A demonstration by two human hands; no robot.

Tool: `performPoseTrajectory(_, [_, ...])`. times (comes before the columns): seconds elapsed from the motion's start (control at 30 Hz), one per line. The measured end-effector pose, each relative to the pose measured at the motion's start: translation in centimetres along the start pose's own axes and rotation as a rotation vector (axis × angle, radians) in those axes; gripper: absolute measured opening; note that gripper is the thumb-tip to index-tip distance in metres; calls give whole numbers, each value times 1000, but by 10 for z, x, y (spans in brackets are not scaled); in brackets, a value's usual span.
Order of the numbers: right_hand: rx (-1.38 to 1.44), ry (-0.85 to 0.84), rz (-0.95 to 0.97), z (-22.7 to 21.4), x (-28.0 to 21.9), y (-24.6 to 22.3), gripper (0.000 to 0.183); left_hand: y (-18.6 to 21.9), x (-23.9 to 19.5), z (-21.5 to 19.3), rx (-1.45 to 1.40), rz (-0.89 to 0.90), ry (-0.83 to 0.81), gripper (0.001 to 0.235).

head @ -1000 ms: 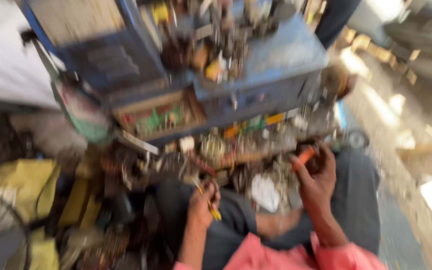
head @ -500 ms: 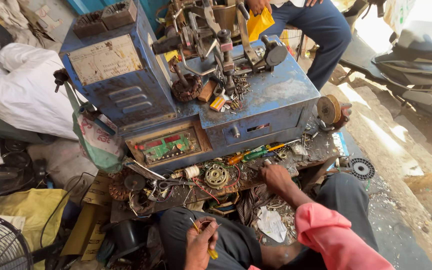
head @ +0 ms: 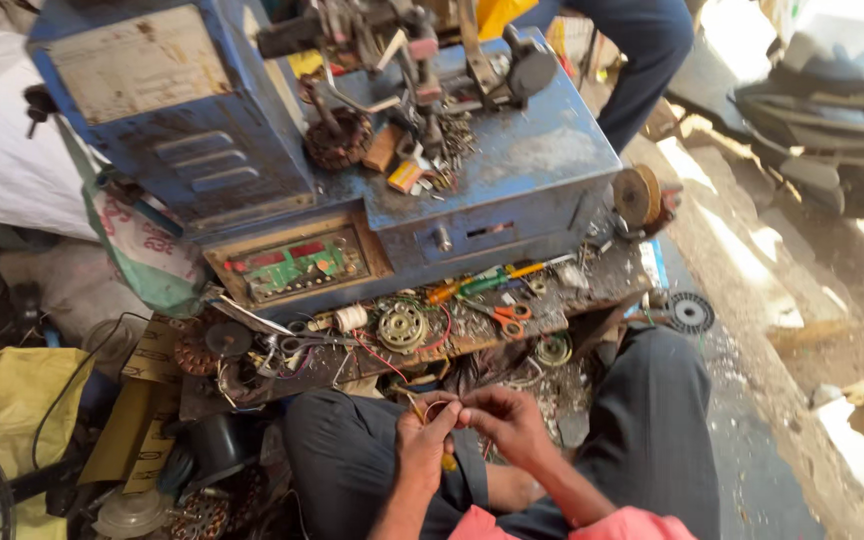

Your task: The person manipulates thin wires and components of a small motor using a small screwdriver and pliers, and then works with a small metal component by hand.

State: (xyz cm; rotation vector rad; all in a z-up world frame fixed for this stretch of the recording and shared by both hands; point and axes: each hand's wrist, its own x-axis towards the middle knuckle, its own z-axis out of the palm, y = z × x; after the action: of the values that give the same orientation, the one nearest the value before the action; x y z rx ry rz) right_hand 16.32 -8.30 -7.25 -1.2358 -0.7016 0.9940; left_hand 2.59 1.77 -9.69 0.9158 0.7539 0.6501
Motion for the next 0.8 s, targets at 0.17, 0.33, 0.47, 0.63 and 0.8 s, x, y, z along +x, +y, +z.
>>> performPoseTrajectory(0.17, [47,-34,18,-9,3,1,13,8,-9,12,-81,-46,-2,13])
performPoseTrajectory(0.33, [-518,124,-342,-11,-5,-24,17,13,-14,5,53,-58,22,14])
performPoseTrajectory(0.47, [-575,117,-536,-15,-6,-40,18,19,-16,-7,173,-76,-73,15])
performPoseTrajectory(0.63, [-558,143,-452,-20,-1,-28,17,26,-14,-13,238,-74,-132,13])
performPoseTrajectory(0.8, [-174,136,-31,-27,-3,9,18,30,-22,-14,-86,-173,-312,11])
